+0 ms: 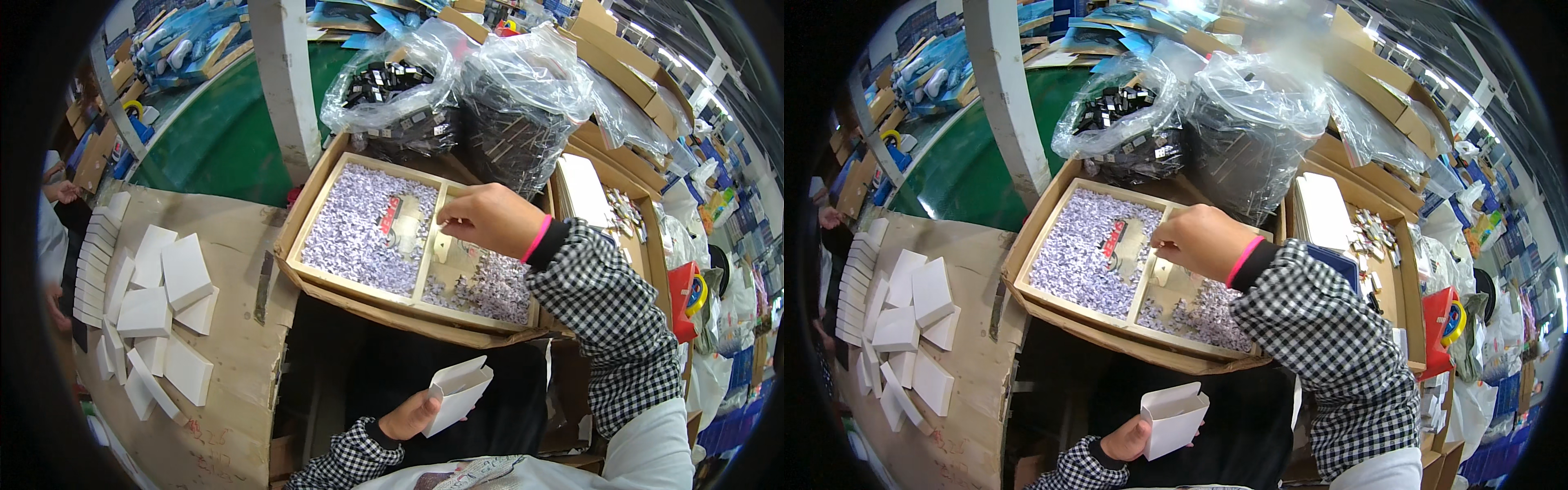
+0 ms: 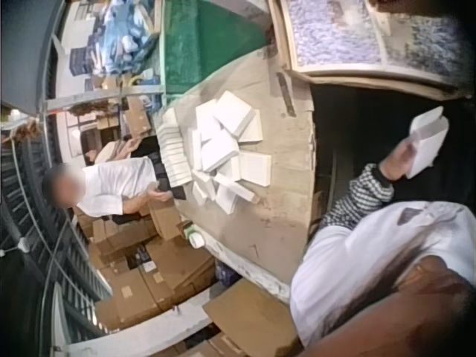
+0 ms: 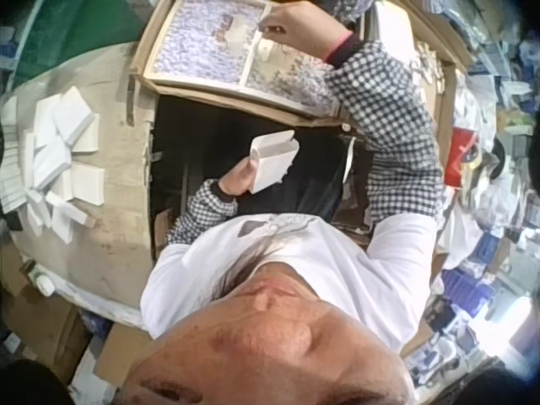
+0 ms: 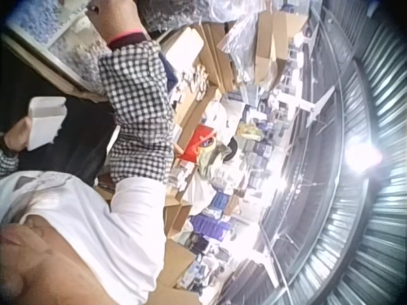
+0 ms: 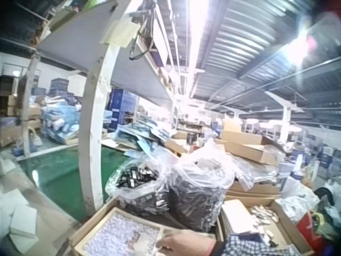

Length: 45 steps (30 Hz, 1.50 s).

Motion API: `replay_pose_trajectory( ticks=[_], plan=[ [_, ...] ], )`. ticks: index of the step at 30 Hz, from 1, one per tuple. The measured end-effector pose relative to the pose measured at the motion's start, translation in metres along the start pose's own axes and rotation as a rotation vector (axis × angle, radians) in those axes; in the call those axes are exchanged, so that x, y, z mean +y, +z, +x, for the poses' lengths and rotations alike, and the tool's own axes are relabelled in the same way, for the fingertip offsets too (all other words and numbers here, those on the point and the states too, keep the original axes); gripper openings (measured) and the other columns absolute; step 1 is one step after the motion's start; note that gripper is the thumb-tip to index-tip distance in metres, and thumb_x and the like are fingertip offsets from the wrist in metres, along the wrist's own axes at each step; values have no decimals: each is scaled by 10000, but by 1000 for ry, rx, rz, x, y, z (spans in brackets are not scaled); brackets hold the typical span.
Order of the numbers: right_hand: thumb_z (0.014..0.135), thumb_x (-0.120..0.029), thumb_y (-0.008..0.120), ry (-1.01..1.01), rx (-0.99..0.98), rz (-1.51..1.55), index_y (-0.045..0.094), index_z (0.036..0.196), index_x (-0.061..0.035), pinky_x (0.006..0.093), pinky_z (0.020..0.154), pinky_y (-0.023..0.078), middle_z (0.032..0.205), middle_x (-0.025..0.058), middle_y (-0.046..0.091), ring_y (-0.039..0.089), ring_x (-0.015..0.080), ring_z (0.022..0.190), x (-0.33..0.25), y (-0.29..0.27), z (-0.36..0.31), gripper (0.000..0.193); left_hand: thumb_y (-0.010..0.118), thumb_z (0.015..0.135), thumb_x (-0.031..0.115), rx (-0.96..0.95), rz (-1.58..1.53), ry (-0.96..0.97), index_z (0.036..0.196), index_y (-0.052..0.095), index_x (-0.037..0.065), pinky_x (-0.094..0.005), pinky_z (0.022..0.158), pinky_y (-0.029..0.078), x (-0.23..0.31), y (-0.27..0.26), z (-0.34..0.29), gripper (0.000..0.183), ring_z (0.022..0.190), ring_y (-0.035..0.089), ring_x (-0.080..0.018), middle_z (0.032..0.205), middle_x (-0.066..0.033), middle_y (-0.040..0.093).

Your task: The person assembles small electronic components into white boxes. They pick up components from trays, place them into the boxes, and seal the boxes with tape. The process is repeated multiple times throughout the video.

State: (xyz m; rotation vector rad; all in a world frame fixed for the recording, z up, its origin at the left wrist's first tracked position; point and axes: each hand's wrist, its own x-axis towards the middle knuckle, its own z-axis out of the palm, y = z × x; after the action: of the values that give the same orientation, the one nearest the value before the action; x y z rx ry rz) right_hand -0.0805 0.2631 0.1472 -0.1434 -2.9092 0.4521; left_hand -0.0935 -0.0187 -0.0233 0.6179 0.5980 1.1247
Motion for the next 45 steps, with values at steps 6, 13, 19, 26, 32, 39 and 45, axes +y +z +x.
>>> replay_pose_trajectory(
  ticks=[6,13,19,26,32,39,45],
  plan=[
    [810,-161,629,72,78,-49,692,929,-53,368,748,512,895,117,630,627,292,824,-3,36,45,173,413,755,783,18,-5,19,1369,283,-75,-355,966,410,2,-2,-6,1063,1132,493,-237,1248,-178,470],
    [813,-199,595,127,43,-82,697,865,-63,381,764,509,868,116,632,625,294,844,6,62,73,177,426,763,773,61,-30,46,1368,282,-77,-363,967,410,-2,-12,-14,1053,1126,501,-238,1250,-187,475],
    [803,-191,627,217,-89,-178,681,878,-37,377,790,503,879,123,636,615,280,852,1,50,73,180,602,686,721,95,-146,117,1420,228,10,-420,939,464,8,-14,-17,1088,1146,515,-275,1292,-200,465],
    [785,-105,709,-131,23,229,678,882,-47,268,599,517,767,66,660,630,160,640,-66,-13,-15,117,661,650,696,187,-57,290,1411,243,-19,-430,981,430,29,-7,-18,1124,1192,492,-289,1331,-181,447],
    [792,-100,660,-99,-64,295,597,943,-62,325,584,517,737,67,614,635,243,676,-121,-8,-94,168,579,724,702,245,358,487,1390,320,-15,-356,1041,326,34,20,-6,1012,1240,418,-269,1337,-164,407],
    [808,-139,662,168,34,269,558,948,-78,332,537,492,716,59,606,623,238,649,-131,2,-154,185,600,721,683,260,500,543,1384,323,-19,-375,1029,343,14,50,13,1004,1232,430,-288,1334,-173,411],
    [814,-150,654,139,224,284,574,919,-77,334,554,495,697,63,597,616,247,641,-125,6,-192,151,608,700,699,204,445,415,1380,323,-28,-366,1027,343,-5,70,25,1036,1230,428,-278,1337,-168,397]
  ],
)
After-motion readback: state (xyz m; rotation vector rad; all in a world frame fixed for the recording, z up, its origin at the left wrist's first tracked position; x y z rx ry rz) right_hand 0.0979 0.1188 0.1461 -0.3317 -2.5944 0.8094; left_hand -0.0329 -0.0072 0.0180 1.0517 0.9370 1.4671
